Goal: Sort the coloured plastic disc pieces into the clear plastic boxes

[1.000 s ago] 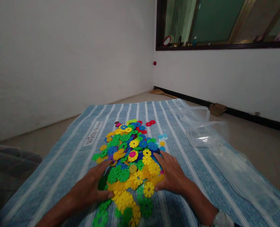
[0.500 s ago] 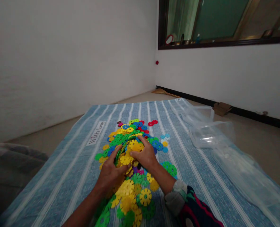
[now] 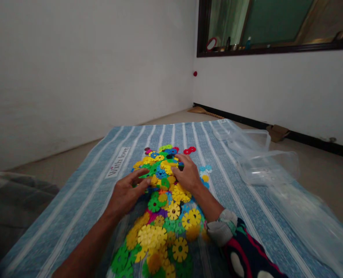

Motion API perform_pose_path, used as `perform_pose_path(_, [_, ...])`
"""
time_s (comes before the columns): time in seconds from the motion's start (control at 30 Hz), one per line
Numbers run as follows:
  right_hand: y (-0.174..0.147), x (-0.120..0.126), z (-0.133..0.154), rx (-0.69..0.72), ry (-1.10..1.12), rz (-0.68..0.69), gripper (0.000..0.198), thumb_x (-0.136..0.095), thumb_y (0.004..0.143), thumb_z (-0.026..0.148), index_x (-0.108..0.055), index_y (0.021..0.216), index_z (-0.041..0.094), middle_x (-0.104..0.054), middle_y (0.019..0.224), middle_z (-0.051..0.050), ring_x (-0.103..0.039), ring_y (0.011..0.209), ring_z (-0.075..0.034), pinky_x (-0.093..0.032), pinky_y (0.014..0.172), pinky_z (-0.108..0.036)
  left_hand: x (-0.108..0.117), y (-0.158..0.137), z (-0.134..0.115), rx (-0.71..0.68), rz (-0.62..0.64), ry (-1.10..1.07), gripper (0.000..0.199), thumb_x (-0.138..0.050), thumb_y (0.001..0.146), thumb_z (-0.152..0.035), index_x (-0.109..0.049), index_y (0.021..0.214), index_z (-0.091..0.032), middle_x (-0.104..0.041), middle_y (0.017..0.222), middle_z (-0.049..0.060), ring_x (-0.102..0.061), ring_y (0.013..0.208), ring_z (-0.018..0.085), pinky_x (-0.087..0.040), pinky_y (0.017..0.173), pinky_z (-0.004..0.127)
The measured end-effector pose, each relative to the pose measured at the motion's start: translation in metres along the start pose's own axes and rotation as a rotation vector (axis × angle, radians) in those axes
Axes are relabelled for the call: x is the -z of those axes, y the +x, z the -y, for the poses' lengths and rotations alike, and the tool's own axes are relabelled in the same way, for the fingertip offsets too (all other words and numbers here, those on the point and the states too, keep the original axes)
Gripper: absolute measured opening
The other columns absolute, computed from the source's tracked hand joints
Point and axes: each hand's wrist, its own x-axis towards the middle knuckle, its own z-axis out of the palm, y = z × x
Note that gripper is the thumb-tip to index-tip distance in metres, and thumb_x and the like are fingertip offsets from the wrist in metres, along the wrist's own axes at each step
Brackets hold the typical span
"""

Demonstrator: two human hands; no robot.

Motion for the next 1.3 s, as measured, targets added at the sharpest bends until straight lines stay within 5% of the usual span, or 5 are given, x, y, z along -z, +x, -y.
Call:
perform_pose_path(0.27, [-0.033, 0.031, -0.071, -0.159, -0.384, -0.045, 0.046, -0.052, 0.082, 0.046, -0.060, 0.114, 0.014, -0.061, 0.118, -0.016, -0.053, 0.113, -0.029, -0.038, 0.101, -0.046, 0.014, 0.062, 0.047, -0.164, -0.151, 0.380, 0.041, -0.051, 0.077, -0.041, -0.065, 0.108, -0.017, -0.066, 0.119, 0.010, -0.057, 0.114, 0.027, -0.042, 0.102, 0.037])
perform_pose_path(0.6, [-0.047, -0.050, 0.010, -0.046, -0.001, 0.065, 0.042, -0.057, 0.083, 0.040, -0.057, 0.121, 0.022, -0.059, 0.122, -0.010, -0.053, 0.115, -0.024, -0.040, 0.101, -0.039, 0.009, 0.103, 0.067, -0.102, -0.027, 0.466, 0.055, -0.042, 0.080, -0.052, -0.058, 0.117, -0.015, -0.060, 0.128, 0.012, -0.052, 0.119, 0.025, -0.037, 0.104, 0.036])
perform_pose_path(0.77, [0.009, -0.027, -0.012, 0.113, -0.135, 0.004, 0.032, -0.056, 0.085, 0.039, -0.063, 0.112, 0.022, -0.062, 0.114, -0.009, -0.055, 0.110, -0.022, -0.040, 0.099, -0.038, 0.018, 0.119, 0.068, -0.111, -0.021, 0.510, 0.054, -0.040, 0.081, -0.055, -0.059, 0.116, -0.018, -0.060, 0.127, 0.010, -0.052, 0.119, 0.026, -0.037, 0.103, 0.035])
perform_pose_path(0.93, [0.087, -0.008, -0.069, -0.149, -0.553, 0.070, 0.041, -0.056, 0.086, 0.047, -0.063, 0.111, 0.016, -0.063, 0.108, -0.016, -0.054, 0.109, -0.026, -0.038, 0.095, -0.040, 0.014, 0.143, 0.072, -0.147, -0.021, 0.563, 0.056, -0.037, 0.080, -0.057, -0.059, 0.111, -0.016, -0.063, 0.117, 0.012, -0.057, 0.111, 0.027, -0.042, 0.095, 0.034])
perform_pose_path(1.3, [0.063, -0.102, -0.032, -0.018, -0.263, 0.179, 0.045, -0.044, 0.090, 0.053, -0.059, 0.112, 0.017, -0.062, 0.111, -0.012, -0.053, 0.105, -0.024, -0.038, 0.093, -0.037, -0.025, 0.192, 0.056, -0.239, 0.161, 0.430, 0.047, -0.042, 0.075, -0.056, -0.067, 0.091, -0.020, -0.070, 0.104, 0.009, -0.061, 0.104, 0.025, -0.044, 0.095, 0.032])
